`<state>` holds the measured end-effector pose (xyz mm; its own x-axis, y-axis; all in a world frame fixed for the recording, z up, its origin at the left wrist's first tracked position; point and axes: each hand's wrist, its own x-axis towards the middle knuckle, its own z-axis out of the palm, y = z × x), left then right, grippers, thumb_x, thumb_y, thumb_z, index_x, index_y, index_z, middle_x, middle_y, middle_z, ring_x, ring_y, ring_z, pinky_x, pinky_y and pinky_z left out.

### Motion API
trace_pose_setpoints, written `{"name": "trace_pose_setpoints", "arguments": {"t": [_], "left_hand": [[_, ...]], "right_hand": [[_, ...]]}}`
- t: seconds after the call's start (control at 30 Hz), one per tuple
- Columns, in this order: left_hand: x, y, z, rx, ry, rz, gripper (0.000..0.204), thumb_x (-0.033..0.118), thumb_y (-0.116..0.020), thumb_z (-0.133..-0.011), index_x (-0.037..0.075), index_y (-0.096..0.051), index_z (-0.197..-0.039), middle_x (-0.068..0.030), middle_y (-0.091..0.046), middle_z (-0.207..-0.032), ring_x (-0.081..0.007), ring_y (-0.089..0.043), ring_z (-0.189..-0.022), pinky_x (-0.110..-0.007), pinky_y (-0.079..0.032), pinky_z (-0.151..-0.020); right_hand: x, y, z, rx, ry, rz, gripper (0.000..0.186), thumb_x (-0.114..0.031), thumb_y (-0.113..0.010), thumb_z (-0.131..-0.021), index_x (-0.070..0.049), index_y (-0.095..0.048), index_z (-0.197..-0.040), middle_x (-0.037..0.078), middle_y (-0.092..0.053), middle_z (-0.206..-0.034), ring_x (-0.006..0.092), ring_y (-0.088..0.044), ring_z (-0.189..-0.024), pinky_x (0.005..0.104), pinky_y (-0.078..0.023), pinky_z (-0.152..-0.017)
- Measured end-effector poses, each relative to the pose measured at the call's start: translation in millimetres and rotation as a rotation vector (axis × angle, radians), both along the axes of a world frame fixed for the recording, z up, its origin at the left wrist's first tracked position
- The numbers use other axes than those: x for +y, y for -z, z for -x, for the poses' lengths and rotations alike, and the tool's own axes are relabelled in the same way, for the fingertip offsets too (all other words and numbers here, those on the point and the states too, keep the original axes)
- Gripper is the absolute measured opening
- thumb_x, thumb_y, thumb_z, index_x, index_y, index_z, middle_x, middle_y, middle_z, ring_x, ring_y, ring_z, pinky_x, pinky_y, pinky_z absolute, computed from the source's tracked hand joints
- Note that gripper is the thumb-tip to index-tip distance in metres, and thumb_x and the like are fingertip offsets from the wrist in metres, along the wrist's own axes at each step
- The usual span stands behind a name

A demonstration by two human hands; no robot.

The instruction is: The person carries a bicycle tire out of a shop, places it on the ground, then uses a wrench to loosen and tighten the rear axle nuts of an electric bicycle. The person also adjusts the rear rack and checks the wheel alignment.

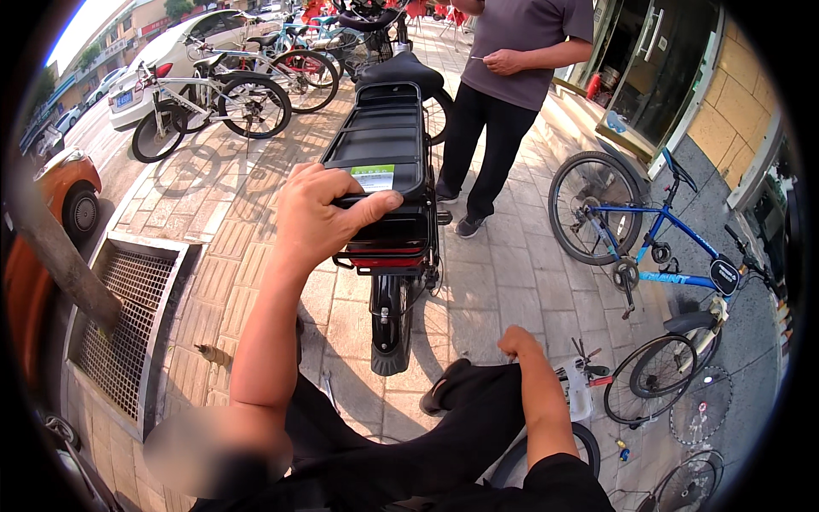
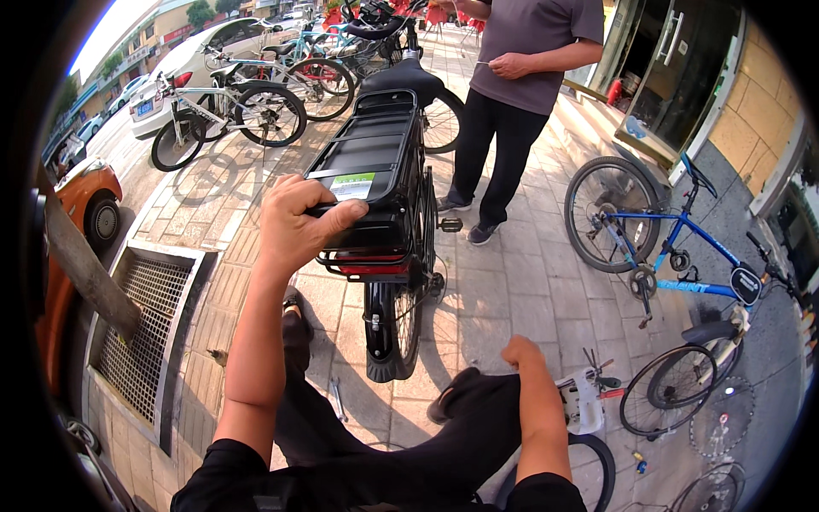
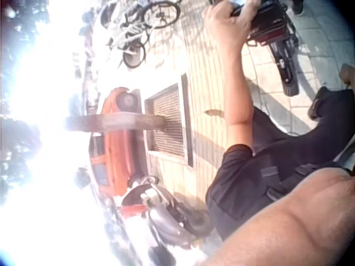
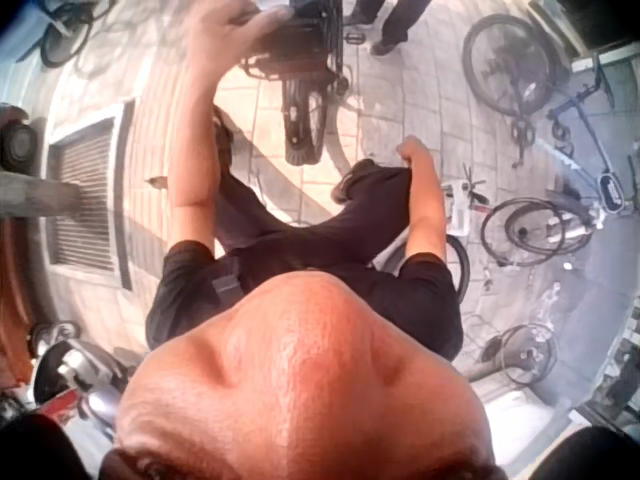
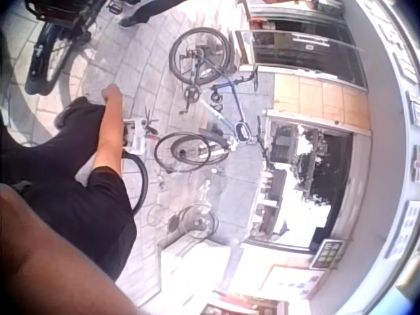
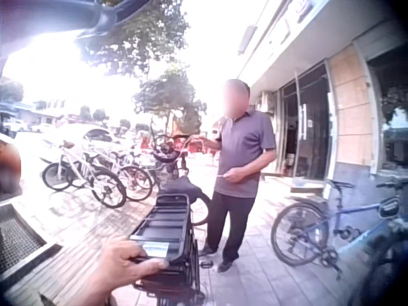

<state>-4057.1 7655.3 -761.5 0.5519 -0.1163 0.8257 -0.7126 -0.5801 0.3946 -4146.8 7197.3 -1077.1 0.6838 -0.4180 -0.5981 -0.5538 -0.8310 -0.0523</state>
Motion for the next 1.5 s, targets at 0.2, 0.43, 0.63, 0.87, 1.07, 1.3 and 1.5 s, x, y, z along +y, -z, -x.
{"name": "trace_pose_setpoints", "arguments": {"t": [0.2, 0.43, 0.63, 0.87, 1.07, 1.3, 1.5], "left_hand": [[2.3, 1.0, 0.2, 0.018, -0.008, 0.002, 0.046, 0.040, -0.093, -0.072, 0.003, -0.067, -0.066, -0.0050, -0.057, -0.061, -0.0218, -0.052, -0.069, -0.037, -0.043, -0.066], [-1.4, 1.8, -1.9, -0.023, -0.005, -0.006, 0.049, 0.044, -0.093, -0.072, 0.004, -0.066, -0.063, -0.0064, -0.057, -0.060, -0.0251, -0.053, -0.064, -0.038, -0.044, -0.066], [2.4, 3.6, -3.7, -0.030, 0.026, 0.039, 0.049, 0.043, -0.093, -0.072, 0.005, -0.064, -0.063, -0.0064, -0.056, -0.060, -0.0246, -0.053, -0.063, -0.038, -0.042, -0.065], [2.9, 1.0, -3.0, -0.046, 0.042, 0.013, 0.048, 0.042, -0.093, -0.072, 0.005, -0.064, -0.063, -0.0072, -0.057, -0.060, -0.0263, -0.054, -0.063, -0.039, -0.043, -0.066], [1.5, 3.0, -5.4, -0.062, 0.041, 0.021, 0.048, 0.041, -0.093, -0.072, 0.005, -0.064, -0.062, -0.0074, -0.057, -0.060, -0.0265, -0.054, -0.063, -0.039, -0.043, -0.064], [0.9, 4.0, -2.4, -0.046, 0.035, 0.037, 0.048, 0.041, -0.093, -0.071, 0.005, -0.064, -0.062, -0.0072, -0.057, -0.060, -0.0266, -0.053, -0.062, -0.039, -0.042, -0.064], [1.9, 3.5, -4.5, -0.064, 0.034, 0.024, 0.048, 0.042, -0.093, -0.071, 0.005, -0.064, -0.062, -0.0067, -0.056, -0.059, -0.0271, -0.053, -0.062, -0.039, -0.042, -0.066]], "right_hand": [[1.6, 4.2, -3.4, -0.014, 0.007, -0.013, 0.017, -0.009, -0.060, -0.076, 0.002, -0.070, -0.067, 0.019, -0.073, -0.072, 0.0290, -0.075, -0.066, 0.0436, -0.056, -0.063], [-10.0, 15.2, -2.1, -0.022, 0.031, -0.074, 0.020, -0.011, -0.059, -0.081, 0.001, -0.069, -0.069, 0.017, -0.073, -0.072, 0.0274, -0.075, -0.067, 0.0422, -0.057, -0.065], [-5.8, 11.6, -7.6, -0.019, 0.026, -0.058, 0.018, -0.008, -0.060, -0.081, 0.003, -0.069, -0.069, 0.018, -0.070, -0.070, 0.0266, -0.076, -0.067, 0.0427, -0.056, -0.063], [-13.2, 24.6, -8.0, 0.023, 0.026, -0.035, 0.022, -0.018, -0.063, -0.082, 0.000, -0.073, -0.076, 0.016, -0.075, -0.078, 0.0286, -0.074, -0.072, 0.0420, -0.058, -0.073], [-5.6, 11.7, -4.4, 0.016, 0.044, -0.027, 0.020, -0.017, -0.063, -0.081, 0.000, -0.073, -0.075, 0.016, -0.075, -0.078, 0.0287, -0.075, -0.072, 0.0420, -0.057, -0.073], [-6.2, 14.2, -3.3, 0.010, 0.059, -0.041, 0.019, -0.015, -0.063, -0.079, 0.000, -0.073, -0.073, 0.017, -0.074, -0.076, 0.0283, -0.074, -0.070, 0.0420, -0.057, -0.071], [0.7, 3.9, -3.9, -0.016, 0.048, -0.065, 0.023, -0.011, -0.059, -0.084, 0.000, -0.069, -0.067, 0.017, -0.071, -0.069, 0.0259, -0.074, -0.066, 0.0439, -0.054, -0.063]]}}
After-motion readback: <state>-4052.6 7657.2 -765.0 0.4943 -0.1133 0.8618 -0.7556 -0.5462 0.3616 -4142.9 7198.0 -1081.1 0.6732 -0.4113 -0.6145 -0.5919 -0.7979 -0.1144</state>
